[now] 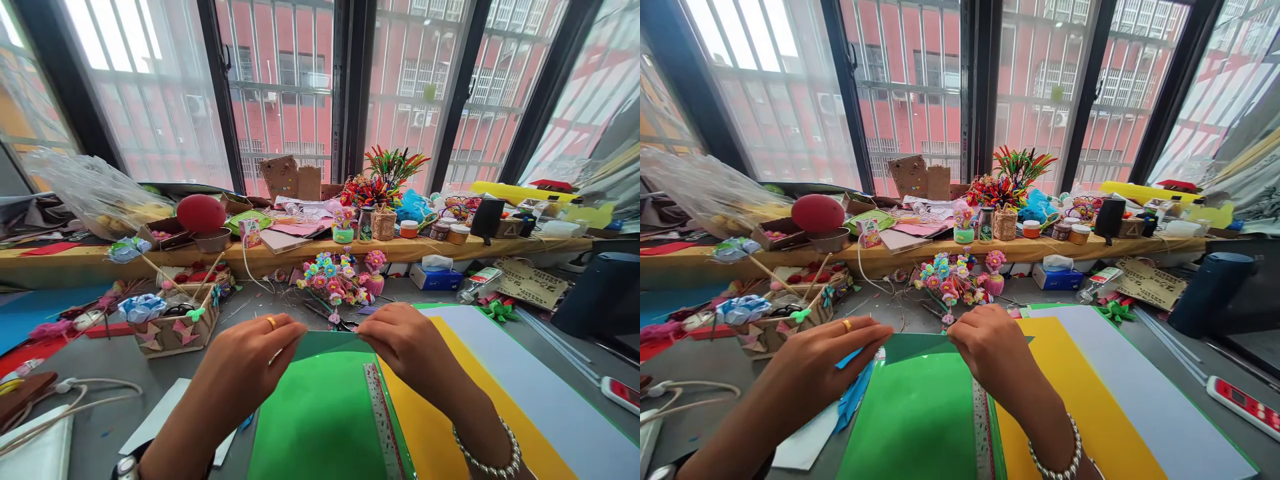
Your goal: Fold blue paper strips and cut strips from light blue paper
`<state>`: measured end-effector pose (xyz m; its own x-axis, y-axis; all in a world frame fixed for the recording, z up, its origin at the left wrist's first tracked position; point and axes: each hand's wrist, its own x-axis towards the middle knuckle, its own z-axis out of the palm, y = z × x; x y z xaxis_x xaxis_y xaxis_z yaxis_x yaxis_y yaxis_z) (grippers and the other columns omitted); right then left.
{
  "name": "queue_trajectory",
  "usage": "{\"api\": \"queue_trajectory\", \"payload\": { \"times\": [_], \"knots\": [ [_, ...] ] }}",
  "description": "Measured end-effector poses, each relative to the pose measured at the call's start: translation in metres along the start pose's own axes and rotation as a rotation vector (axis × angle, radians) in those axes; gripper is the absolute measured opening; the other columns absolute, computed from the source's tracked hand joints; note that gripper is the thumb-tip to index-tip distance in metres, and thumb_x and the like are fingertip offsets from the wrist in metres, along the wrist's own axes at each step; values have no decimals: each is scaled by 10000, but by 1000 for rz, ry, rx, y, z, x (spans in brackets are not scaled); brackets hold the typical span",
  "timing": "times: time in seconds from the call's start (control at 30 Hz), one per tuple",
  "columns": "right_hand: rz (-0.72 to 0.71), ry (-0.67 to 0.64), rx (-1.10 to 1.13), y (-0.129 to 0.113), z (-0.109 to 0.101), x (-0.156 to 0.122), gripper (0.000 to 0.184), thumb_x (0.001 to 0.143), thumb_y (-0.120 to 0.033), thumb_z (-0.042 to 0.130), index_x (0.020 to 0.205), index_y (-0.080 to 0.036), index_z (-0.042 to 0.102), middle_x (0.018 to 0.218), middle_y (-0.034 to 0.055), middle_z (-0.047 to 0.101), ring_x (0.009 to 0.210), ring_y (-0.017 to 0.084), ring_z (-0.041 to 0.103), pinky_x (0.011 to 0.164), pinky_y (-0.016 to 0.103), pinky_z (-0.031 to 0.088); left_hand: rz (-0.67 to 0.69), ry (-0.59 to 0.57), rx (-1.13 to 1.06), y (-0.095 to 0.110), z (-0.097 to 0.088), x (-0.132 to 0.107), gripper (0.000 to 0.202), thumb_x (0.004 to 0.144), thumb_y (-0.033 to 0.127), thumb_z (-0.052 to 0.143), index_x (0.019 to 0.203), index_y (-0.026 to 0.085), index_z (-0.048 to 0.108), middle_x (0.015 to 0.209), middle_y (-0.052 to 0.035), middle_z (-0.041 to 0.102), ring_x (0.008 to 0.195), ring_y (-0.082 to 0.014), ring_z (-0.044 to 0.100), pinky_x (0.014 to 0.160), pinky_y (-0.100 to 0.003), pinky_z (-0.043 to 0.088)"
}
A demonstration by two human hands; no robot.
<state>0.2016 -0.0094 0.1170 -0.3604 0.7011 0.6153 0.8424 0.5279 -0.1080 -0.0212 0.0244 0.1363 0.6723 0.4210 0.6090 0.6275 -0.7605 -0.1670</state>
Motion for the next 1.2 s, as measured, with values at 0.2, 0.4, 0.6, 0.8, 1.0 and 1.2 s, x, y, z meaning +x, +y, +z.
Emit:
{"api": "queue_trajectory", "payload": {
  "times": [0.2,0.4,0.6,0.8,1.0,1.2],
  "knots": [
    [27,35,-65,7,0,-1,103,726,-91,590,719,-177,645,718,24,665,673,175,553,626,282,363,-139,92,127,-18,-4,-14,300,849,314,353,850,199,630,816,-46,676,655,-189,635,540,-287,476],
    [-87,-13,13,-11,9,2,96,762,-104,564,742,-175,627,702,12,655,692,167,546,659,286,357,-6,37,-77,17,5,7,195,824,254,451,946,202,594,822,-27,658,740,-171,602,625,-279,479],
    [-128,56,88,-17,9,2,110,796,-135,532,832,-194,618,765,1,669,723,166,548,682,293,359,24,-26,-105,27,9,10,241,858,253,396,803,211,627,635,4,626,577,-120,582,546,-217,453],
    [-44,101,36,3,-2,-1,139,787,-124,521,827,-184,640,803,18,679,714,181,566,651,294,379,-7,43,-43,2,-4,-2,301,868,278,354,792,199,634,700,-10,663,584,-147,610,537,-254,470],
    [57,90,-41,20,-10,-6,167,788,-124,499,823,-195,646,810,17,679,719,182,579,645,297,397,-50,82,6,-12,-14,-11,302,858,323,360,817,207,636,752,-7,678,632,-165,634,552,-271,481],
    [116,78,-97,27,-12,-8,163,776,-123,510,820,-202,646,815,8,678,715,183,577,643,299,405,-79,55,11,-13,-16,-13,300,857,318,349,813,221,630,744,0,672,615,-161,632,536,-265,477]
  ]
}}
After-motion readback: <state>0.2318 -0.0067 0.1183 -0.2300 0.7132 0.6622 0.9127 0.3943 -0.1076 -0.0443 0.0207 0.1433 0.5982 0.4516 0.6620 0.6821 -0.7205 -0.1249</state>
